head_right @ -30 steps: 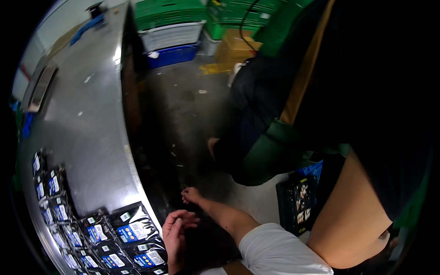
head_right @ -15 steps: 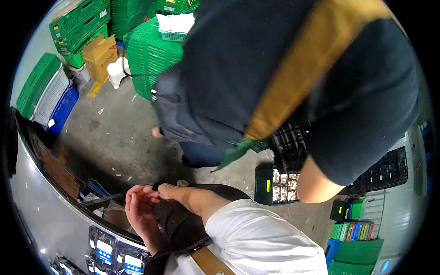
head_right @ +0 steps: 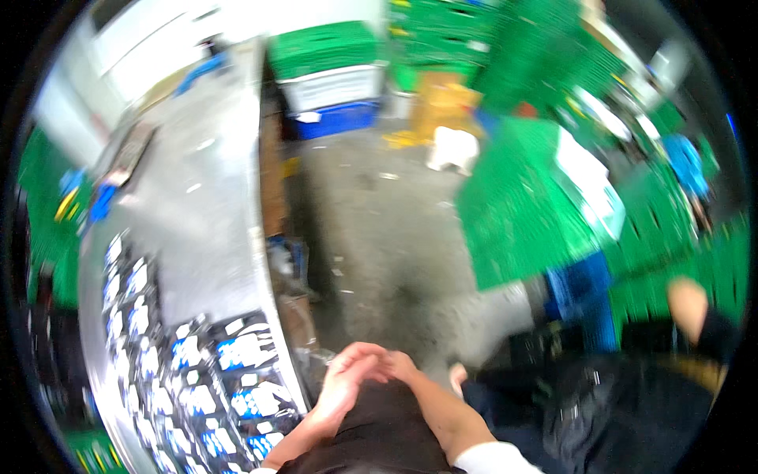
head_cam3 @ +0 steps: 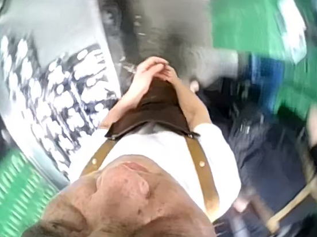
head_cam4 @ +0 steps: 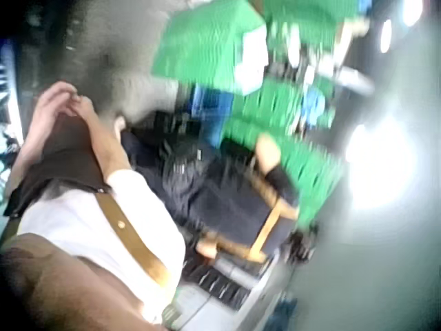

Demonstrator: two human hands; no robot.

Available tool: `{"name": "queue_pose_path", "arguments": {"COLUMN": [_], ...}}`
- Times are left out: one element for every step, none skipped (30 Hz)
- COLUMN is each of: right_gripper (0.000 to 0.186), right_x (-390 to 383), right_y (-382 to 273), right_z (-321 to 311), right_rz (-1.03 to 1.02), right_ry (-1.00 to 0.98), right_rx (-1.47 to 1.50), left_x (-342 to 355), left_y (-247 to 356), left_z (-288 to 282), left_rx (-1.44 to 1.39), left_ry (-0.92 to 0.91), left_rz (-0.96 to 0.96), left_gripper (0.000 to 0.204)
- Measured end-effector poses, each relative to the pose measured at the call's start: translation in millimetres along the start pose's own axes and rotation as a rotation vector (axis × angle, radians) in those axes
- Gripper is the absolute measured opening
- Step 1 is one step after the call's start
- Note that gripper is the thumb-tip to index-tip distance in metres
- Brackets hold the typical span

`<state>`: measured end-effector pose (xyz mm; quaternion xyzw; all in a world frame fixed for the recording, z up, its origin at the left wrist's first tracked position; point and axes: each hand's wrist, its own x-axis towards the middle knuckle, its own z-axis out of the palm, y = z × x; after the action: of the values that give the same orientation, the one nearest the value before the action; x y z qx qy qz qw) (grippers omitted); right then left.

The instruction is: The person applies small green labels to vacuum-sealed meat packages arranged on a metal table, then transfers the labeled packages into black plastic crates. The person handles the packages one at a time, peels labels from a sheet, and places them on the packaging before moving the items into crates.

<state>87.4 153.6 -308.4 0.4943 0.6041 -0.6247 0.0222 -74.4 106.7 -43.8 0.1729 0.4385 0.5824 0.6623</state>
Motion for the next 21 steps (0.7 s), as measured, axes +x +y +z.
{"name": "queue_pose_path", "arguments": {"right_gripper": [0.027,0.026,0.026,0.025,0.025,0.025,0.025,0.024,0.023,0.023,0.024,0.024,0.021,0.019,0.015,0.016,0.016,0.017,0.02,0.02,0.02], "right_x": [3.0,5.8,7.9,9.8,13.1,16.2,19.0,19.2,23.3,31.6,41.0,52.3,59.7,65.4,72.1,78.6,85.5,90.2,89.3,89.2,85.6], "right_y": [-7.7,-15.5,-20.8,-25.6,-33.0,-40.0,-44.9,-53.3,-60.0,-56.5,-48.8,-45.6,-47.2,-55.1,-61.1,-64.8,-68.8,-76.3,-89.6,-98.6,-106.6], "right_z": [-3.2,-5.7,-9.9,-15.7,-18.9,-23.3,-22.8,-24.6,-25.8,-26.0,-30.7,-32.2,-32.8,-34.2,-35.0,-34.2,-32.9,-31.3,-25.2,-16.3,-7.8], "right_rz": [-0.008,-0.019,-0.011,0.008,0.056,0.103,0.155,0.189,0.218,0.209,0.201,0.196,0.196,0.192,0.192,0.183,0.172,0.159,0.093,0.031,-0.027], "right_ry": [-0.035,-0.077,-0.117,-0.158,-0.191,-0.22,-0.263,-0.286,-0.315,-0.394,-0.468,-0.544,-0.618,-0.667,-0.687,-0.725,-0.756,-0.779,-0.779,-0.838,-0.907], "right_rx": [-0.018,-0.04,-0.059,-0.096,-0.107,-0.118,-0.146,-0.239,-0.339,-0.401,-0.471,-0.535,-0.649,-0.757,-0.861,-0.917,-0.975,-1.037,-1.162,-1.243,-1.324], "left_x": [-1.7,-6.5,-12.0,-20.3,-30.2,-40.4,-56.7,-70.2,-83.4,-96.8,-107.0,-117.6,-130.5,-142.4,-152.0,-160.1,-166.1,-169.3,-171.2,-172.3,-175.1], "left_y": [7.2,11.6,15.3,16.3,16.4,16.0,11.8,8.9,3.8,-2.4,-10.6,-16.3,-22.5,-29.1,-35.9,-46.4,-58.8,-69.1,-69.3,-72.4,-73.7], "left_z": [-7.1,-13.9,-18.5,-24.4,-28.7,-30.4,-31.2,-31.9,-30.0,-25.5,-23.1,-16.5,-6.8,0.3,11.5,22.2,32.1,42.7,50.0,55.0,62.8], "left_rx": [-0.025,-0.052,-0.062,-0.076,-0.087,-0.095,-0.12,-0.127,-0.137,-0.149,-0.171,-0.217,-0.261,-0.302,-0.348,-0.383,-0.419,-0.457,-0.439,-0.443,-0.446], "left_ry": [0.034,0.068,0.096,0.146,0.19,0.227,0.306,0.369,0.444,0.53,0.6,0.691,0.785,0.855,0.911,0.96,1.003,1.04,1.048,1.049,1.058], "left_rz": [0.019,0.039,0.076,0.095,0.112,0.127,0.167,0.186,0.205,0.223,0.246,0.272,0.289,0.308,0.335,0.361,0.39,0.425,0.446,0.477,0.509], "left_gripper": [0.019,0.019,0.02,0.02,0.02,0.02,0.021,0.021,0.021,0.021,0.021,0.022,0.022,0.022,0.023,0.023,0.023,0.023,0.022,0.023,0.023]}}
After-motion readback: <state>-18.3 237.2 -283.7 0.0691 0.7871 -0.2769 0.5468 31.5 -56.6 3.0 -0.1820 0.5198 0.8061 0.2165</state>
